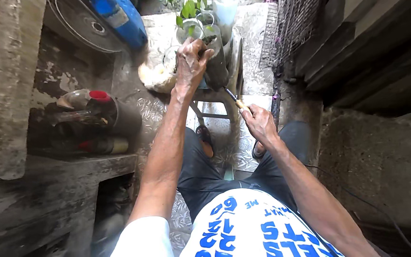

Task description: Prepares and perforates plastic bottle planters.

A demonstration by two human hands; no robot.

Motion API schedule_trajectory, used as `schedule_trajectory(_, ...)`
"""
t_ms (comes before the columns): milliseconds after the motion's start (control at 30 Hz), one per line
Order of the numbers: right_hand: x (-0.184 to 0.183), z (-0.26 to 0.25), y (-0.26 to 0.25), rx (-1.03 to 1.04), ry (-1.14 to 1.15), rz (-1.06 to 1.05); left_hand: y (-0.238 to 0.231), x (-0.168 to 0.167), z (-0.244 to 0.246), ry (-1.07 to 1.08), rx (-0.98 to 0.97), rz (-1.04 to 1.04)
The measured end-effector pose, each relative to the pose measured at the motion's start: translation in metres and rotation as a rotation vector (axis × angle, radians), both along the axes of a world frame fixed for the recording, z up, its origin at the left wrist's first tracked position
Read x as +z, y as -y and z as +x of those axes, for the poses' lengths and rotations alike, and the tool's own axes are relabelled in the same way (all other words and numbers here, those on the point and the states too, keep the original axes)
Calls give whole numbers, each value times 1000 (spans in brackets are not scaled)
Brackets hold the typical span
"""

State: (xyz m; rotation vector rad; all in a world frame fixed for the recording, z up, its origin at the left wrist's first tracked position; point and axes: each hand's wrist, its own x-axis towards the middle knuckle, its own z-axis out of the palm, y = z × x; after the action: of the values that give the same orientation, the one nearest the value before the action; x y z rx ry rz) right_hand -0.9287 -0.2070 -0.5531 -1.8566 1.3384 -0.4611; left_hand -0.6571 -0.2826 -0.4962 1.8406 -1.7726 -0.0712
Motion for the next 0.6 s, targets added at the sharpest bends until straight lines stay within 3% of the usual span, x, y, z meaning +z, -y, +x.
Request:
schedule_trajectory(267, -2, 3, 3, -11, -9, 20, 0, -1, -2, -12, 0, -11)
schedule_trajectory(600, 30, 30, 20, 46, -312, 24, 0, 1, -4, -38, 30, 45)
